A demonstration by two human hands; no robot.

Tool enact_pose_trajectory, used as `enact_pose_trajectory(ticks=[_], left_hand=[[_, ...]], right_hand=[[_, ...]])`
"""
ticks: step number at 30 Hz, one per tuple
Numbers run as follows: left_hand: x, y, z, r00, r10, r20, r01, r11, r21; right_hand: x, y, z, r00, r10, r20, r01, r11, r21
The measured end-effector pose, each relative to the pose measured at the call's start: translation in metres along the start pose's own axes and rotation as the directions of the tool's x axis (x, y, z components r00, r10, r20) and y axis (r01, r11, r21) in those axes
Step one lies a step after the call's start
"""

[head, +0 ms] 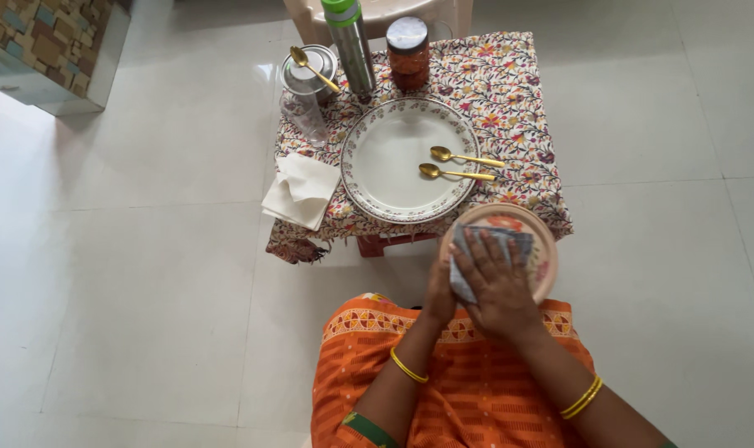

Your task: The person wipes the inside and outside of a floral-patterned bowl and lid with a cloth, then replaces the lid and moves a metal thermos.

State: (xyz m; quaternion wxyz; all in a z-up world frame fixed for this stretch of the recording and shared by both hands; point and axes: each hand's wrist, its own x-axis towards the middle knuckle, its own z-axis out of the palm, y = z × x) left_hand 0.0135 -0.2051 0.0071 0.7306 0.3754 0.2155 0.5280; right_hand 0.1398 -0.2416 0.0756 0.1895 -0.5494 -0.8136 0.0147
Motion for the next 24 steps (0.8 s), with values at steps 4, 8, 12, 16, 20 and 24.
enact_pose_trajectory(ticks=[4,8,12,16,20,24], left_hand=[[0.005,0.002,-0.020,0.977,0.091,-0.195,-0.067,0.990,0.126],[0.003,0.019,-0.005,0.963,0.046,-0.265,0.004,0.983,0.186],[-0.005,0.018,0.014,0.998,0.055,-0.006,-0.052,0.966,0.253],[-0.007,-0.007,0.007,0.987,0.157,0.031,-0.160,0.941,0.299],[0.000,-0.018,-0.020,0.995,0.062,-0.084,-0.062,0.998,0.006],[0.006,-0.002,-0.028,0.952,0.185,-0.244,-0.191,0.982,-0.001]], right_hand=[[0.000,0.000,-0.010,0.997,-0.055,-0.057,0.055,0.998,-0.010],[0.004,0.030,-0.030,0.972,0.149,-0.183,-0.130,0.985,0.112],[0.004,0.026,-0.030,0.931,0.304,-0.203,-0.282,0.950,0.131],[0.006,0.002,-0.017,0.983,0.000,-0.183,0.017,0.996,0.091],[0.000,-0.007,-0.014,0.998,-0.057,-0.028,0.058,0.997,0.055],[-0.004,-0.019,-0.015,0.996,-0.039,-0.077,0.045,0.996,0.078]])
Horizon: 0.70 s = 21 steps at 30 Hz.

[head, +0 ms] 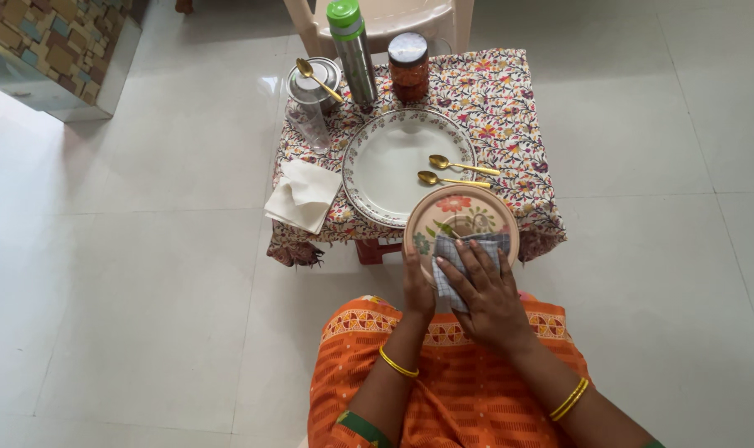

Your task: The person wipes the inside and outside of a floral-patterned bowl and lid with a cloth, then replaces the lid and moves a metal thermos.

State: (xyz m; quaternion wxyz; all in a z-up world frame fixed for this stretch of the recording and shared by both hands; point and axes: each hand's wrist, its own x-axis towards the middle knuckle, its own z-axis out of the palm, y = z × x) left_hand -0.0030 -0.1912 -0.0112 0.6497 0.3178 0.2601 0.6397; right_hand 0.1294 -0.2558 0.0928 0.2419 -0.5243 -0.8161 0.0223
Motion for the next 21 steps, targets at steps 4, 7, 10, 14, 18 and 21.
enact_pose_trajectory(ticks=[4,7,10,14,18,21], left_hand=[[-0.013,0.029,0.030,0.988,-0.109,0.107,0.107,0.994,0.025],[-0.027,0.040,0.052,0.965,-0.050,0.258,0.004,0.984,0.178],[-0.035,0.035,0.063,0.969,-0.019,0.245,-0.068,0.938,0.339],[-0.032,0.029,0.055,0.968,-0.082,0.236,0.014,0.960,0.280],[-0.028,0.015,0.041,0.991,-0.117,0.065,0.111,0.989,0.093],[-0.025,0.004,0.024,0.974,-0.139,-0.180,0.165,0.977,0.134]], right_hand=[[0.012,0.005,-0.018,0.991,0.021,-0.134,-0.027,0.999,-0.040],[0.016,0.027,-0.044,0.954,0.162,-0.252,-0.150,0.987,0.064],[0.004,0.058,-0.054,0.872,0.417,-0.258,-0.368,0.904,0.217],[-0.018,0.115,-0.019,0.693,0.718,0.060,-0.363,0.276,0.890],[-0.022,0.125,0.019,0.570,0.753,0.328,-0.267,-0.208,0.941],[-0.007,0.076,0.018,0.496,0.740,0.455,-0.407,-0.264,0.874]])
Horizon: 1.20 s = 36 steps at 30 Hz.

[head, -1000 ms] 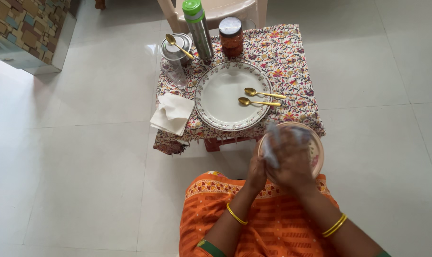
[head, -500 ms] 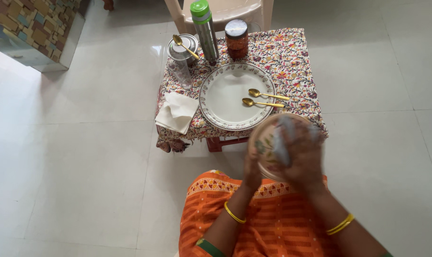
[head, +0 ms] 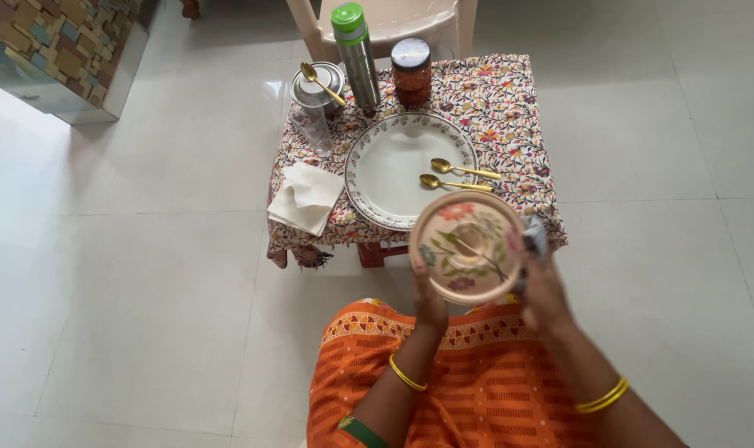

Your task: The person wipes the inside and outside of a floral-patterned bowl and lid with a cloth, then replaces the lid and moves a metal thermos.

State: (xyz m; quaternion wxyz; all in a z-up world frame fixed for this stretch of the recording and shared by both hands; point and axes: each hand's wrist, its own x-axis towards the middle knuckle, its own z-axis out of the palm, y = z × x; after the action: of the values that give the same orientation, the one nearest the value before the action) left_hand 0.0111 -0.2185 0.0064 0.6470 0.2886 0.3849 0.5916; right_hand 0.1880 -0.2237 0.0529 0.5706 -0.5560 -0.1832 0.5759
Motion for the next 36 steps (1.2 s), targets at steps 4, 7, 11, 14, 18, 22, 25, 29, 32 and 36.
enact_pose_trajectory(ticks=[4,7,11,14,18,22,25,29,32,36], left_hand=[[0.011,-0.008,-0.015,0.999,0.021,-0.038,-0.025,0.996,-0.089],[0.006,0.002,-0.005,1.000,-0.003,0.016,0.004,1.000,-0.012],[-0.001,0.028,0.021,0.976,-0.099,0.193,0.071,0.987,0.147],[0.007,0.043,0.020,0.933,-0.190,0.306,0.159,0.980,0.123],[0.034,0.040,-0.020,0.812,-0.482,0.330,0.377,0.864,0.335],[0.036,0.000,-0.045,0.888,-0.406,0.214,0.296,0.864,0.408],[0.035,-0.017,-0.048,0.937,-0.332,0.112,0.278,0.900,0.336],[0.032,-0.028,-0.047,0.955,-0.295,0.023,0.289,0.945,0.156],[0.036,-0.044,-0.042,0.964,-0.258,-0.058,0.259,0.966,0.001],[0.032,-0.060,-0.044,0.995,-0.097,0.010,0.090,0.959,0.267]], right_hand=[[-0.035,0.020,0.034,0.984,0.180,0.013,-0.180,0.984,-0.018],[-0.016,0.035,0.016,0.992,0.114,0.058,-0.119,0.990,0.079],[0.009,0.006,-0.018,0.997,0.004,-0.076,0.000,0.998,0.056],[0.017,-0.026,-0.034,0.999,0.008,0.033,-0.008,1.000,-0.008],[0.022,-0.033,-0.049,0.966,0.154,0.210,-0.119,0.979,-0.168],[0.020,-0.018,-0.034,0.977,0.195,0.089,-0.177,0.967,-0.183],[0.013,-0.011,-0.015,0.991,0.118,-0.059,-0.126,0.981,-0.148],[-0.012,0.007,0.010,0.997,0.003,-0.079,-0.012,0.992,-0.123],[-0.035,0.033,0.026,0.998,0.056,-0.007,-0.056,0.984,-0.170],[-0.030,0.035,0.022,0.999,0.024,-0.036,-0.029,0.991,-0.134]])
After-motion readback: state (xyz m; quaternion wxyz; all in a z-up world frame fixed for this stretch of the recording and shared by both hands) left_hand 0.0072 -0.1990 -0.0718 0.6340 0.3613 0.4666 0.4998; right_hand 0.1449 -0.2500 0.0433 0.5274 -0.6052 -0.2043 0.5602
